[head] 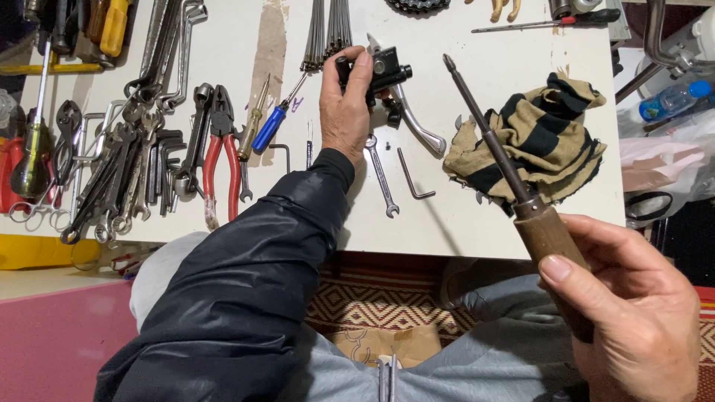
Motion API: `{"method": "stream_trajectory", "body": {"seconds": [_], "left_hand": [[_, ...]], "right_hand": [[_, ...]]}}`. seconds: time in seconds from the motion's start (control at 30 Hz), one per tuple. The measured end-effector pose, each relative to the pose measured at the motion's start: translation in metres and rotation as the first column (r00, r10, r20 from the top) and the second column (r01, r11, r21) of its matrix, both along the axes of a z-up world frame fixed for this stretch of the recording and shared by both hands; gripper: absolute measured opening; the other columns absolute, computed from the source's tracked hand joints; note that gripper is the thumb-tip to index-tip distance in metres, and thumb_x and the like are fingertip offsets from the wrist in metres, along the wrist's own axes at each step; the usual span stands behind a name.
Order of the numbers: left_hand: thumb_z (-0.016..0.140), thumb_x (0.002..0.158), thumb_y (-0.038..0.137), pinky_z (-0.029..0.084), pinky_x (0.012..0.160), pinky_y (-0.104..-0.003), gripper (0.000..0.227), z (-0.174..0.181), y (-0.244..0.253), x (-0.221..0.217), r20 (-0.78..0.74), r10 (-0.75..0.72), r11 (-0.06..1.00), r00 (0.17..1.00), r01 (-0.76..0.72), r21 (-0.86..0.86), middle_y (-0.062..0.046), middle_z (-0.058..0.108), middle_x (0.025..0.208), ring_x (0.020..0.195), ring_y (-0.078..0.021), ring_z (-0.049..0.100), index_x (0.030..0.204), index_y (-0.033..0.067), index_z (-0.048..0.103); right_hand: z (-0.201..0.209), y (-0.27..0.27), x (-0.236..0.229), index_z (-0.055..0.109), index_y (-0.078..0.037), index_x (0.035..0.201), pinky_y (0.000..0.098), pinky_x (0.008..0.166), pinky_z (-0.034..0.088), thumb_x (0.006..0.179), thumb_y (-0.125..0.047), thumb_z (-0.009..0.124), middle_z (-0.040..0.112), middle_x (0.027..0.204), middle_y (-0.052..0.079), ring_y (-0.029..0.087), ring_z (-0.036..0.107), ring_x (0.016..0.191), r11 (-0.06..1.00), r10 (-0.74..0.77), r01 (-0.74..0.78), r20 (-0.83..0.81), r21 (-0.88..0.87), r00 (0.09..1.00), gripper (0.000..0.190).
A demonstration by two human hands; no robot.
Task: The person cleans a black mechanical part using a small brush and a cloth. They scrub the part with the brush, wipe it with the cloth, and use a screwdriver to clean crevices. The person also picks up and handles small metal components on the table.
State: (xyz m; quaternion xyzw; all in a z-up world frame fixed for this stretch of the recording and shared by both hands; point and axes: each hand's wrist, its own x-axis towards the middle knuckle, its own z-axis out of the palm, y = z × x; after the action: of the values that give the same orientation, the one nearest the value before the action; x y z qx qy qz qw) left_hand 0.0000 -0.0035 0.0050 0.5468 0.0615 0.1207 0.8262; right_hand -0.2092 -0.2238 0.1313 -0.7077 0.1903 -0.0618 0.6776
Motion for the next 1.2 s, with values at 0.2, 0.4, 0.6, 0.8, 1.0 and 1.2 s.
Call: {"method": "stream_trajectory", "body": {"seconds": [0.2, 0.4, 0.6, 0.8, 1.0, 1.2], "left_hand": [[0.055, 0.085, 0.044, 0.047, 0.052, -0.026, 0.048, 0.061, 0.003, -0.011, -0.276, 0.082, 0.990, 0.958, -0.110, -0.087, -0.012, 0.063, 0.102, 0.076, -0.0175, 0.065, 0.118, 0.0088, 0.057], [0.054, 0.088, 0.040, 0.037, 0.043, -0.026, 0.046, 0.104, 0.019, -0.019, -0.336, -0.004, 0.910, 0.942, -0.135, -0.391, -0.016, 0.069, 0.092, 0.065, -0.0197, 0.066, 0.113, 0.0030, 0.061], [0.042, 0.096, 0.042, 0.040, 0.051, -0.027, 0.054, 0.135, 0.045, -0.051, -0.426, -0.098, 0.879, 0.900, -0.123, -0.462, -0.020, 0.069, 0.099, 0.073, -0.0225, 0.066, 0.126, 0.0010, 0.061], [0.046, 0.098, 0.034, 0.043, 0.050, -0.026, 0.049, 0.118, 0.050, -0.058, -0.473, -0.098, 0.860, 0.875, -0.164, -0.482, -0.022, 0.069, 0.102, 0.072, -0.0224, 0.067, 0.132, 0.0002, 0.057], [0.056, 0.096, 0.041, 0.049, 0.062, -0.030, 0.033, 0.071, 0.061, -0.052, -0.454, -0.131, 0.855, 0.881, -0.132, -0.502, -0.018, 0.076, 0.104, 0.089, -0.0310, 0.076, 0.109, 0.0117, 0.060], [0.069, 0.091, 0.037, 0.054, 0.070, -0.029, 0.032, 0.063, 0.062, -0.055, -0.439, -0.123, 0.834, 0.890, -0.147, -0.532, -0.014, 0.072, 0.100, 0.089, -0.0306, 0.074, 0.108, 0.0103, 0.064]], "right_hand": [[0.020, 0.021, 0.014, 0.067, 0.002, 0.124, 0.0240, 0.083, 0.054, 0.085, -0.001, 0.076, 0.071, 0.105, 0.012, 0.015, 0.065, 0.091, 0.905, 0.013, -0.039, -0.065, -0.423, 0.998, 0.040], [0.013, 0.020, 0.052, 0.066, -0.007, 0.128, 0.0287, 0.081, 0.051, 0.089, -0.018, 0.070, 0.072, 0.109, 0.008, 0.015, 0.065, 0.095, 0.772, 0.208, -0.250, -0.140, -0.584, 0.968, 0.041], [0.022, 0.052, 0.098, 0.047, -0.013, 0.148, 0.0458, 0.090, 0.045, 0.088, -0.043, 0.046, 0.065, 0.126, 0.010, 0.028, 0.060, 0.092, 0.659, 0.114, -0.458, -0.523, -0.596, 0.845, 0.067], [-0.038, 0.039, 0.125, 0.045, 0.003, 0.144, 0.0608, 0.100, 0.037, 0.097, -0.035, 0.038, 0.055, 0.137, 0.031, 0.050, 0.052, 0.122, 0.451, 0.271, -0.426, -0.334, -0.784, 0.903, 0.060], [-0.061, 0.031, 0.137, 0.045, 0.002, 0.148, 0.0677, 0.095, 0.046, 0.093, -0.034, 0.048, 0.060, 0.129, 0.033, 0.052, 0.058, 0.122, 0.259, 0.215, -0.532, -0.489, -0.806, 0.845, 0.066], [-0.042, 0.038, 0.142, 0.061, 0.003, 0.140, 0.0610, 0.096, 0.047, 0.096, -0.034, 0.067, 0.059, 0.124, 0.028, 0.048, 0.056, 0.124, 0.240, 0.358, -0.364, -0.266, -0.900, 0.895, 0.058]]}}
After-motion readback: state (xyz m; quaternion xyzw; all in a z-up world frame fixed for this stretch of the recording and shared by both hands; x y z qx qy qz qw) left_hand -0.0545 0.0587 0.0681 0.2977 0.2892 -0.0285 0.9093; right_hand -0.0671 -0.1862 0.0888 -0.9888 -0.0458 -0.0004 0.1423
